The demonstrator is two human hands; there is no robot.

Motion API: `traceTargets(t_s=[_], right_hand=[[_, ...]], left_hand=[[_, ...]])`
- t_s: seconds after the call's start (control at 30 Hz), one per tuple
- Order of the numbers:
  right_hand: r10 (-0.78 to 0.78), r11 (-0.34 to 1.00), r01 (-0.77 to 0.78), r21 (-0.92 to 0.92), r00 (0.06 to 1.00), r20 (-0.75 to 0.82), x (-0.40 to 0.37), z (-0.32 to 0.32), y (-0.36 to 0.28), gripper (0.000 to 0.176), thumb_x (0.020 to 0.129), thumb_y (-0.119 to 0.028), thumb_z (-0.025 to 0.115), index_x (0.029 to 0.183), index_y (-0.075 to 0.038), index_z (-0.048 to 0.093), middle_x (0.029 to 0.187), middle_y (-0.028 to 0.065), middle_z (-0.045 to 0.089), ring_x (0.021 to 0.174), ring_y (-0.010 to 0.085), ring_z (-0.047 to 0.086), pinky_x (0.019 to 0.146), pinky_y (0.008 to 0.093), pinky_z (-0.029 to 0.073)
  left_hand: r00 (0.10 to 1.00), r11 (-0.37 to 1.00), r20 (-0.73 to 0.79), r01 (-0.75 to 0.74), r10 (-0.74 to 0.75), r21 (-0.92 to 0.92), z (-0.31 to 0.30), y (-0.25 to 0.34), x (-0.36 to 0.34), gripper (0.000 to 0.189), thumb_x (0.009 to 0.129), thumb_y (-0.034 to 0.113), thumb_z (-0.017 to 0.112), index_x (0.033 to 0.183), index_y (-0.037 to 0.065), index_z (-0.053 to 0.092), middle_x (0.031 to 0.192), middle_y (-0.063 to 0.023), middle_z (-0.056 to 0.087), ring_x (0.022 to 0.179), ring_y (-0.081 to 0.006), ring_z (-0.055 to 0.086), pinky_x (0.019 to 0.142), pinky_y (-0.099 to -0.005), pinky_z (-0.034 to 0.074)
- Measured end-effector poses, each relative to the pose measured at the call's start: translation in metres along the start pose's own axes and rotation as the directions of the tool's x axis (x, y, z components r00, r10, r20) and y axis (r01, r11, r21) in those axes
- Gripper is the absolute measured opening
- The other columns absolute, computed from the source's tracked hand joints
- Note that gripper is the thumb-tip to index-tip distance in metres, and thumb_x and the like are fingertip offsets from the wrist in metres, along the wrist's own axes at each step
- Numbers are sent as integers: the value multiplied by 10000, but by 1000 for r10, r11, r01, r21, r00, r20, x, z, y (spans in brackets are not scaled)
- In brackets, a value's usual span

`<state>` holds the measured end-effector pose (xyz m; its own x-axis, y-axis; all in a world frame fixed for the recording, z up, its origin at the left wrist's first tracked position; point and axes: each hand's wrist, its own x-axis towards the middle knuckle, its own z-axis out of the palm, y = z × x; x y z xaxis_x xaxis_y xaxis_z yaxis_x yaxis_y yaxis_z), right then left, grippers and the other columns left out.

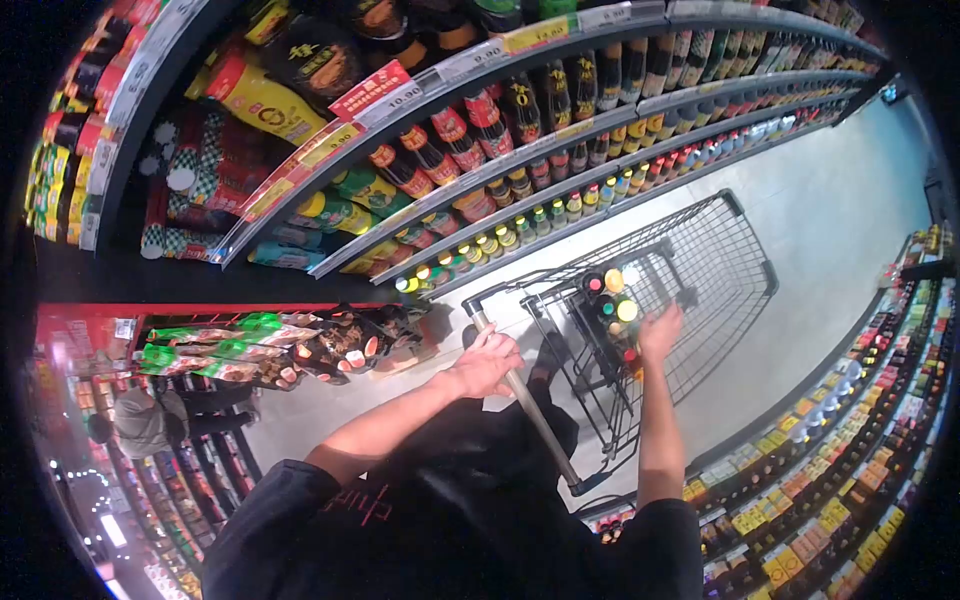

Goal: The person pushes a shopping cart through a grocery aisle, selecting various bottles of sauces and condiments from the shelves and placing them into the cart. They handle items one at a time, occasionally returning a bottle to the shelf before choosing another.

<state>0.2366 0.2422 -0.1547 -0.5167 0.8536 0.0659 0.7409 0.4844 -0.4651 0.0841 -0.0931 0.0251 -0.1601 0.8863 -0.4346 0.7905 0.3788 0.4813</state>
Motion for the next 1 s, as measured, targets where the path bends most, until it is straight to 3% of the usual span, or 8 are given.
traceTargets(t_s=[0.07, 0.17, 0.27, 0.37, 0.47, 0.6, 0.8, 1.0], right_hand=[[-221, 964, 232, 131, 971, -91, 11, -23, -53, 554, 815, -81, 603, 1326, 22, 416, 1274, 255, 474, 1159, 374, 483, 1014, 437, 380], [-249, 763, 74, 642, 951, 185, -8, -95, -210, 450, 839, -51, 551, 1280, -7, 466, 1231, 211, 513, 1095, 335, 535, 958, 406, 432], [-801, 497, 702, 510, 597, -41, -17, -85, -309, 395, 851, -66, 568, 1241, -42, 511, 1248, 188, 516, 1073, 364, 566, 905, 391, 485], [-836, 542, 651, 531, 484, 260, -44, -95, -410, 450, 866, -147, 607, 1293, -60, 492, 1370, 175, 432, 1099, 345, 569, 830, 396, 524], [-944, 318, 838, 443, 323, 66, -52, -53, -482, 572, 837, -157, 616, 1363, -58, 414, 1408, 198, 384, 1223, 378, 483, 910, 419, 505], [-875, 479, 853, 207, 445, 191, -68, -32, -547, 601, 836, -227, 609, 1354, -29, 377, 1316, 272, 415, 1107, 428, 552, 817, 465, 542], [-905, 374, 921, -104, 387, 174, -30, 31, -571, 334, 842, -346, 611, 731, -33, 648, 737, 195, 659, 711, 357, 657, 667, 459, 525], [-912, 290, 956, -46, 291, 289, -21, 7, -579, 394, 756, -379, 706, 839, -2, 628, 820, 220, 657, 802, 376, 654, 709, 466, 517]], left_hand=[[999, 999, -43, -30, 30, -20, 3, -2, -3, 572, 696, 372, 785, 1187, 140, 604, 1158, -51, 493, 1231, -252, 409, 1181, -524, 110], [991, 994, -82, -107, 109, 33, 8, -9, -6, 558, 739, 433, 732, 1188, 124, 614, 1183, -71, 527, 1227, -247, 425, 1156, -540, 157], [969, 977, -156, -170, 189, 131, 15, -22, -7, 528, 743, 433, 714, 1154, 116, 618, 1190, -85, 543, 1227, -257, 438, 1136, -530, 201], [886, 943, -354, -331, 299, -33, 21, -47, -14, 509, 707, 328, 717, 1148, 92, 622, 1206, -103, 566, 1216, -278, 466, 1082, -437, 306], [876, 954, -444, -270, 188, -129, 18, -63, -33, 505, 727, 288, 719, 1177, 89, 605, 1233, -120, 549, 1224, -291, 463, 1035, -458, 360], [890, 968, -436, 24, -135, -251, -14, -67, -86, 469, 779, 249, 714, 1190, 78, 566, 1199, -121, 535, 1179, -308, 488, 973, -445, 405], [828, 869, -388, 218, -406, -444, -7, -94, -133, 482, 821, 245, 679, 1253, 97, 524, 1222, -105, 495, 1183, -303, 476, 984, -474, 394], [828, 852, -374, 214, -417, -477, -2, -101, -135, 490, 825, 258, 676, 1261, 107, 510, 1230, -111, 473, 1183, -325, 474, 976, -492, 399]])
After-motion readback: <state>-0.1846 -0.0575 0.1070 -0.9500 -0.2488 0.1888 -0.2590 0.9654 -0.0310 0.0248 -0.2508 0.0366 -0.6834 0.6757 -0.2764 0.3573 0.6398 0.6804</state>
